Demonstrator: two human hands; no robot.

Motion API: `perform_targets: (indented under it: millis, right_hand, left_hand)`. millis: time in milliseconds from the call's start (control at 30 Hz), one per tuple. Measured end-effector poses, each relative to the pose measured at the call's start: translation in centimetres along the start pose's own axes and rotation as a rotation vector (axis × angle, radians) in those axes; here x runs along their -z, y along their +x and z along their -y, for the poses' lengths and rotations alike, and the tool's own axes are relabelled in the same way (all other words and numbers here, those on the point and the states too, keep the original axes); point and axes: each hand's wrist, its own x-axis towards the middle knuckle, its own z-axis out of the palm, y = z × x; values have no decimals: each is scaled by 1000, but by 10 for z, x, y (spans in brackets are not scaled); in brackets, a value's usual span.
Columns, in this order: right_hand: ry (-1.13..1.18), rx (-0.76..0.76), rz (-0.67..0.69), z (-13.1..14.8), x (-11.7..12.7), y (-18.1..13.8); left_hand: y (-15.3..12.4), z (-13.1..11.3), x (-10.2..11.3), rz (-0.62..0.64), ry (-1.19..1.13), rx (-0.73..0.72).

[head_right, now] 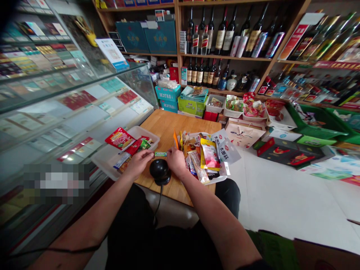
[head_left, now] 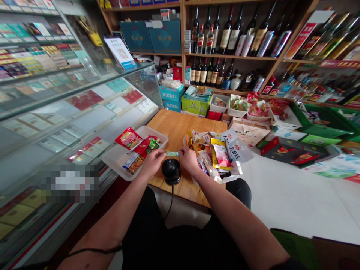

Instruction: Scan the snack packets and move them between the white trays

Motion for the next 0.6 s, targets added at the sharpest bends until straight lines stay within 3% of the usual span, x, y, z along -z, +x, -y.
perform_targets:
  millis: [600]
  right_hand:
    - [22,14,-4,-14,-14,6]
  left_hand:
    - [5,27,-1,31,33,24]
